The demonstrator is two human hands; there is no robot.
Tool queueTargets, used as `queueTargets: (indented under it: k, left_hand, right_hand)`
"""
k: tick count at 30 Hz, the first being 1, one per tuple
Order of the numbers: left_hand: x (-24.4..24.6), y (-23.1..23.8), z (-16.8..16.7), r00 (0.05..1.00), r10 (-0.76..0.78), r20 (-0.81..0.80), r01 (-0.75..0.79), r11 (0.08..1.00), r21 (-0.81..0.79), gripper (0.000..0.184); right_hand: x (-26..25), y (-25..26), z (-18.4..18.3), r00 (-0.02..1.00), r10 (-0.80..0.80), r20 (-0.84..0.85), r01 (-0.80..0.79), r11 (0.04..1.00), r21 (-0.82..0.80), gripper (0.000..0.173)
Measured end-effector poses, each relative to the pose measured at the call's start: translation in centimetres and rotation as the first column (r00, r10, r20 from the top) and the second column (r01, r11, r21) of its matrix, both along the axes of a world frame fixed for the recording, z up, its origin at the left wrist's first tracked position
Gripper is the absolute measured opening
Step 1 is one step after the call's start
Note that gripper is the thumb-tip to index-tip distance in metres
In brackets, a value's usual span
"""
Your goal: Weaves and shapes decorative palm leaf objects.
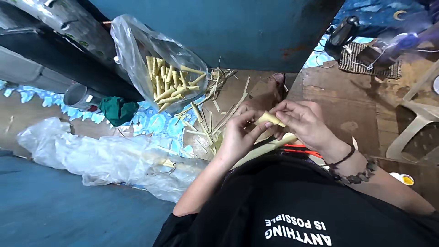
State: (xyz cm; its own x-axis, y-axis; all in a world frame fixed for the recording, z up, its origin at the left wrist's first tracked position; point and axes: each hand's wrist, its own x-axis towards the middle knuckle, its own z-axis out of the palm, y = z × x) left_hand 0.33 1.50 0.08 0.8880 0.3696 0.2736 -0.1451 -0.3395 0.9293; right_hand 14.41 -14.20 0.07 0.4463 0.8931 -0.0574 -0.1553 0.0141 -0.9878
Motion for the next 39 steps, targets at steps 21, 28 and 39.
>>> queueTargets:
  k: [21, 28, 39]
  left_hand:
    - [0.1, 1.6, 0.4, 0.986, -0.152, -0.069, 0.152, 0.988, -0.014, 0.016]
    - [0.3, 2.7, 0.3, 0.973, -0.204, -0.104, 0.200, 0.979, -0.049, 0.015]
    - [0.7, 3.4, -0.2, 0.960, -0.239, -0.149, 0.222, 0.967, -0.121, 0.018]
  right_hand:
    - [-1.4, -1.3, -0.3, 0.933, -0.092, 0.348, 0.087, 0.996, 0.030, 0.032]
    - [-1.7, -1.8, -1.8, 0.761, -0.172, 0.626, 0.150, 0.985, 0.087, 0.039]
    - [-1.2, -2.8, -2.2, 0.988, -0.112, -0.106, 0.104, 0.992, -0.073, 0.031]
